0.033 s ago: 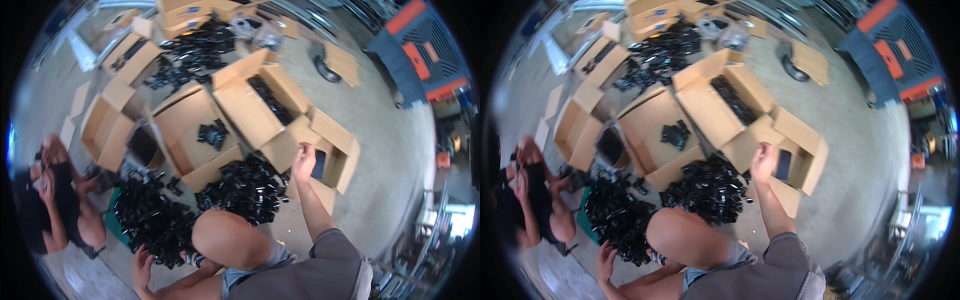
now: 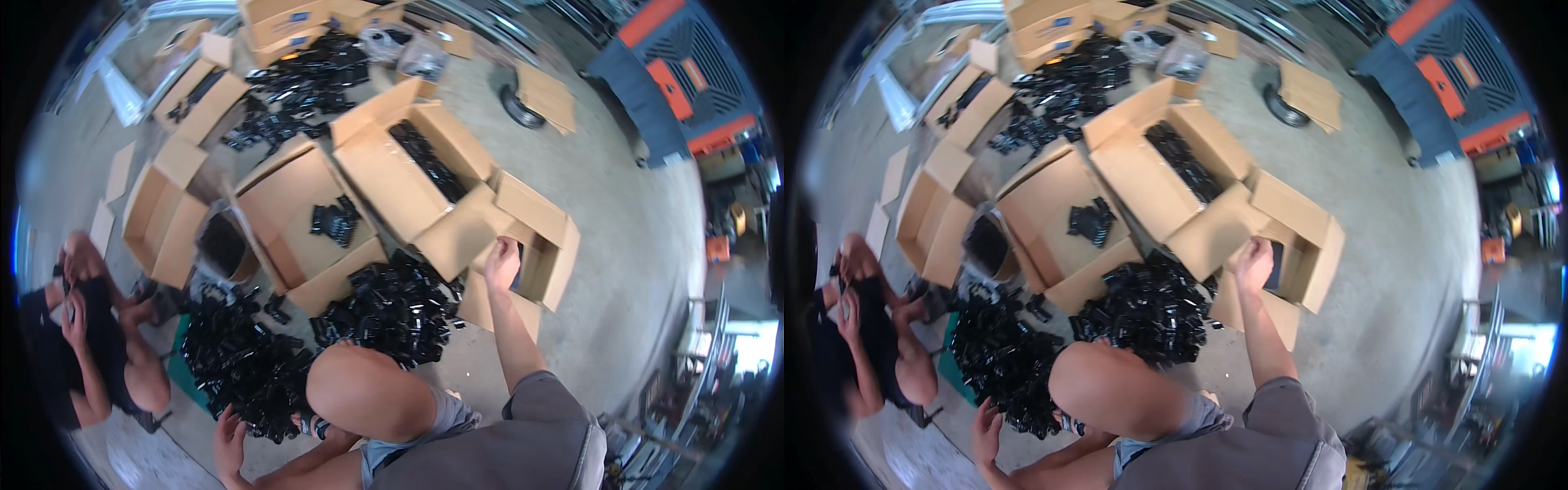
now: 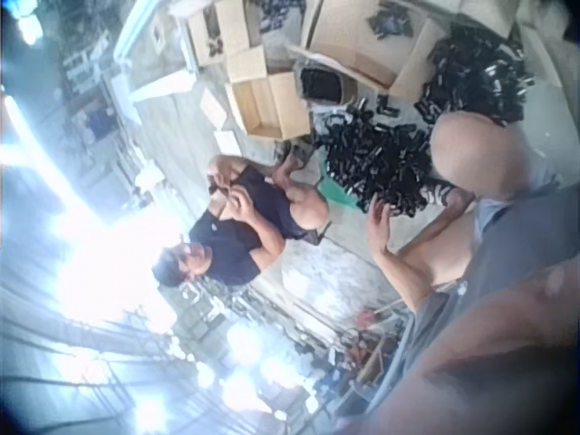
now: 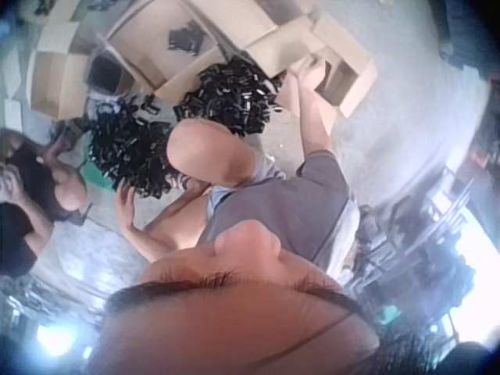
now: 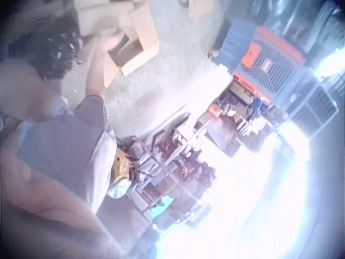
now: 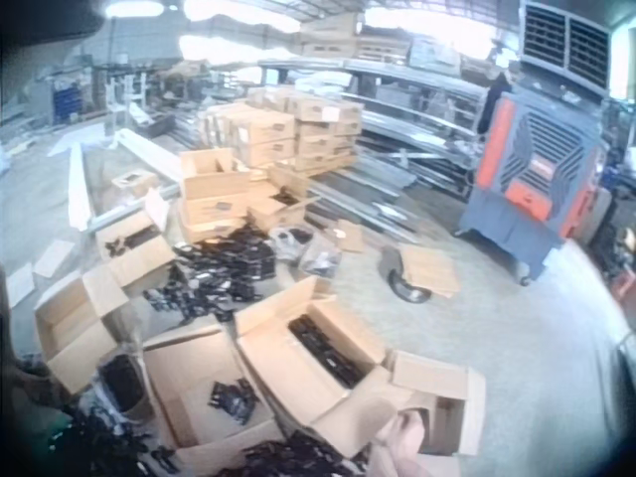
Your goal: The person picks up black plastic components from several cardboard boxes on the floor by hand, turns them over to check them, and places them into other boxes or a pile on the ground.
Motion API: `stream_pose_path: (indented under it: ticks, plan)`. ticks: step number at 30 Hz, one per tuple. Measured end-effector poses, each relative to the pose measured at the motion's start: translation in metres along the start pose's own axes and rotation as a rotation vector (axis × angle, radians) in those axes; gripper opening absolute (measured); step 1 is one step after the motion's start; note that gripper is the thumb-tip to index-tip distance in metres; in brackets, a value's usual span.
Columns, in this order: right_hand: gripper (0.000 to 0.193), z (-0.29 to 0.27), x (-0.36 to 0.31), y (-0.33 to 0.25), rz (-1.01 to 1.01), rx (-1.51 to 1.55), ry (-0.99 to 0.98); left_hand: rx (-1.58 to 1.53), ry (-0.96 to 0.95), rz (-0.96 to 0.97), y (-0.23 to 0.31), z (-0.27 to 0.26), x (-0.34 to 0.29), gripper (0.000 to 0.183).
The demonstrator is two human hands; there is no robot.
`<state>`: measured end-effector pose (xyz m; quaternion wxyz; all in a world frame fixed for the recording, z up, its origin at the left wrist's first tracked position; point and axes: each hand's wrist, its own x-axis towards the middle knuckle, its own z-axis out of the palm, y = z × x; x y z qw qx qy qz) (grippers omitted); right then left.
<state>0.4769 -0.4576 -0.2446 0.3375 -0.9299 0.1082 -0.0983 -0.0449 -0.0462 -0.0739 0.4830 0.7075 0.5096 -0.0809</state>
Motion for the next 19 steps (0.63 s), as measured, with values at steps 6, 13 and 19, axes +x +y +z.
stream_pose_path:
  ticks: [6, 13, 19]
  plan:
    - [0.049, -0.006, 0.076, 0.088, -0.186, -0.272, -0.326, 0.049, -0.067, 0.016, -0.016, -0.005, 0.037, 0.055]
    - [0.053, -0.018, 0.179, 0.014, -0.695, -0.484, -0.168, 0.000, 0.001, -0.083, -0.061, -0.018, 0.033, 0.055]
    - [0.033, 0.021, 0.226, 0.063, -0.407, -0.880, -0.463, -0.021, 0.003, -0.104, -0.075, -0.017, 0.042, 0.059]
